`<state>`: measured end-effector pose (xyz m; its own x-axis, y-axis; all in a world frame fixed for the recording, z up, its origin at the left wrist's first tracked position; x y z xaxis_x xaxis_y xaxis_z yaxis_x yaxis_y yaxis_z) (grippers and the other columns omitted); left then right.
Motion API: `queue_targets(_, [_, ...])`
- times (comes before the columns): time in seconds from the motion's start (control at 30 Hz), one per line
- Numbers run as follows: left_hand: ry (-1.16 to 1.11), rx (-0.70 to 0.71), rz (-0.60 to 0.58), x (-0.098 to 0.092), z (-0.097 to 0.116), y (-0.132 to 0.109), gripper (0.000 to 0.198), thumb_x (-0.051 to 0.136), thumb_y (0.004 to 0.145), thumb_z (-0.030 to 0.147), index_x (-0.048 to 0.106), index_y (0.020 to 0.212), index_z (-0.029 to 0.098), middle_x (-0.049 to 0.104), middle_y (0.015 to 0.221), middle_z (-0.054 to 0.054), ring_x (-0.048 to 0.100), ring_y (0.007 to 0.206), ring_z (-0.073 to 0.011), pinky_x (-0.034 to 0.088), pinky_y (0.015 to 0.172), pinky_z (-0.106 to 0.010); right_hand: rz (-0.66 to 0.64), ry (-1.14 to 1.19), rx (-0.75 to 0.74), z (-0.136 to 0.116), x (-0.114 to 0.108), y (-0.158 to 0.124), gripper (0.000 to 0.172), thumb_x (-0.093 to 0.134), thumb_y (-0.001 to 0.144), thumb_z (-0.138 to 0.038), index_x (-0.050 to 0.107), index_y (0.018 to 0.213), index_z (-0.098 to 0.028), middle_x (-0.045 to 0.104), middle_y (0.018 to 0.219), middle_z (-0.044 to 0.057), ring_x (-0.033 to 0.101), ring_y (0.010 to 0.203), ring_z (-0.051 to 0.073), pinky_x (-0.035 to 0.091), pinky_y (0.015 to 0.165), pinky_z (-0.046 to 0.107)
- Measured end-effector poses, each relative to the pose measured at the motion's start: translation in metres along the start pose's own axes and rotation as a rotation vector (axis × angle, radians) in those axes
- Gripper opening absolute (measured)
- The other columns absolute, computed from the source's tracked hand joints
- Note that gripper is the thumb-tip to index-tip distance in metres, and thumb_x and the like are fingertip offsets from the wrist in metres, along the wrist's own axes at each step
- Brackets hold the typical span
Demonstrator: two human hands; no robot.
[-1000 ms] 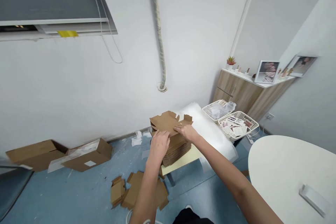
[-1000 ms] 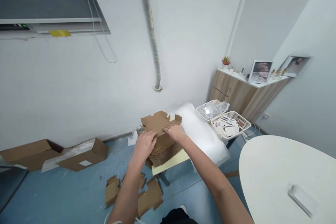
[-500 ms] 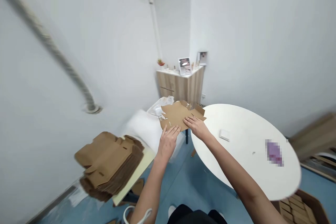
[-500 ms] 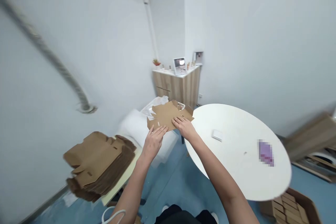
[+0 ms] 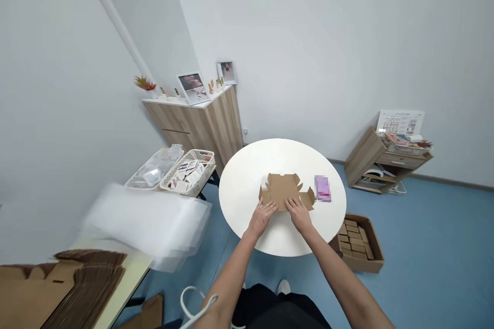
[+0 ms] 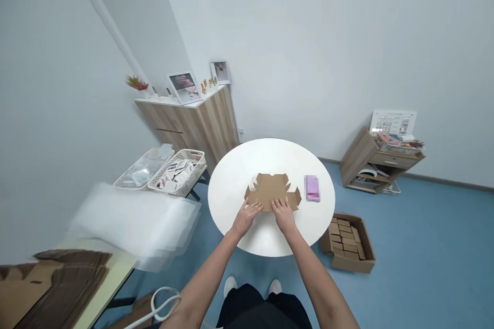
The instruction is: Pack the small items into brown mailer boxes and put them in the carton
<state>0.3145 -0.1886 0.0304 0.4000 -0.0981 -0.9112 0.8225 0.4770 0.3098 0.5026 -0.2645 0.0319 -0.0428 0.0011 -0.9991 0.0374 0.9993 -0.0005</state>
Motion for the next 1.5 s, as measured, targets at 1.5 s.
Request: queue_targets(1.5, [-0.165,-0.054,-0.284,0.119,-0.004,0.032,0.040,0.040,0.086,0.004,0.063,0.115,0.019,0.067,0.123,-0.009,0.059,0.117,-0.0219,0.034,0.111,-0.049,-0.360,0.442,0.298,0.034,0.058,0.008,0.021,0.049,0.091,-0.025,0.068,0.083,-0.019,0.071,0.093,0.008,0.063,0.088,0.020,0.041,0.075,0.026])
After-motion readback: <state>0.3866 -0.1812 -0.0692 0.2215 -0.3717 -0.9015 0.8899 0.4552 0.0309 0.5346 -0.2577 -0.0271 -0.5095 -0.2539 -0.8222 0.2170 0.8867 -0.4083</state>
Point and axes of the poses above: each hand's wrist, its own y-axis towards the middle knuckle, its own x-axis out of the palm, z = x × y, the point moved 1 cm from there along y, towards the middle knuckle
